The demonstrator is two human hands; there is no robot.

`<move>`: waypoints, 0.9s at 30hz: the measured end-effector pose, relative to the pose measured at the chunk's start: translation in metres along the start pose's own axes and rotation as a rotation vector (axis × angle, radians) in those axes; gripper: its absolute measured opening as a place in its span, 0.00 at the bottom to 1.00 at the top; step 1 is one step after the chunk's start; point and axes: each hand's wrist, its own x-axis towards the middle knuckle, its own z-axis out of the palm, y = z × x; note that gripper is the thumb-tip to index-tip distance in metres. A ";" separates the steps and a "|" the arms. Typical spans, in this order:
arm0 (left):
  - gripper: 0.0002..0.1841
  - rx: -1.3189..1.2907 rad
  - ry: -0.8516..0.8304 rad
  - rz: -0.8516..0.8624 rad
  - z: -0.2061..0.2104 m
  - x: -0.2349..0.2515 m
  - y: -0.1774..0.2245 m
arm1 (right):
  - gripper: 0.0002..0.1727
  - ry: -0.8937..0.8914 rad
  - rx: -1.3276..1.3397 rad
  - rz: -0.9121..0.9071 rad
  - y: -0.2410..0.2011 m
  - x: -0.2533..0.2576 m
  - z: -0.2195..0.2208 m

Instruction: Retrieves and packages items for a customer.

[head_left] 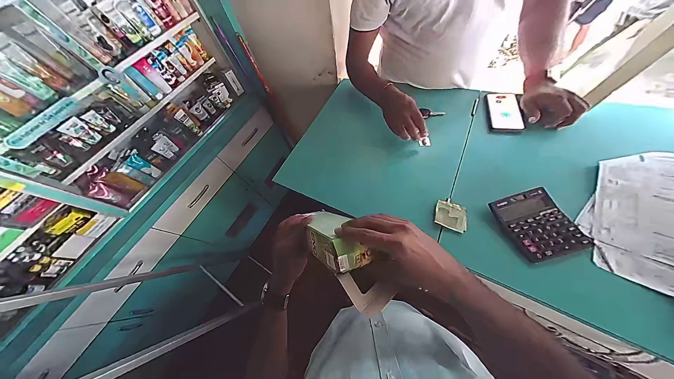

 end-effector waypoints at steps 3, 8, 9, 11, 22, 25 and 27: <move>0.18 0.006 -0.157 0.037 -0.007 0.006 -0.001 | 0.28 -0.090 0.057 -0.067 0.013 0.004 -0.012; 0.21 -0.107 -0.326 -0.001 -0.012 0.011 -0.005 | 0.22 -0.180 0.280 -0.088 0.035 0.007 -0.024; 0.22 -0.110 -0.346 0.000 -0.013 0.011 -0.006 | 0.20 -0.180 0.326 -0.070 0.040 0.007 -0.024; 0.25 -0.111 -0.365 -0.004 -0.013 0.013 -0.005 | 0.17 -0.162 0.417 -0.006 0.049 0.007 -0.026; 0.17 -0.562 -0.419 -0.118 -0.001 0.014 -0.019 | 0.18 0.114 1.045 0.502 0.054 0.005 -0.014; 0.17 -0.434 -0.370 -0.058 -0.004 0.019 -0.029 | 0.07 0.304 0.387 0.161 0.046 -0.003 -0.009; 0.18 -0.333 -0.362 -0.014 -0.009 0.024 -0.028 | 0.10 0.257 0.156 0.069 0.040 -0.011 -0.009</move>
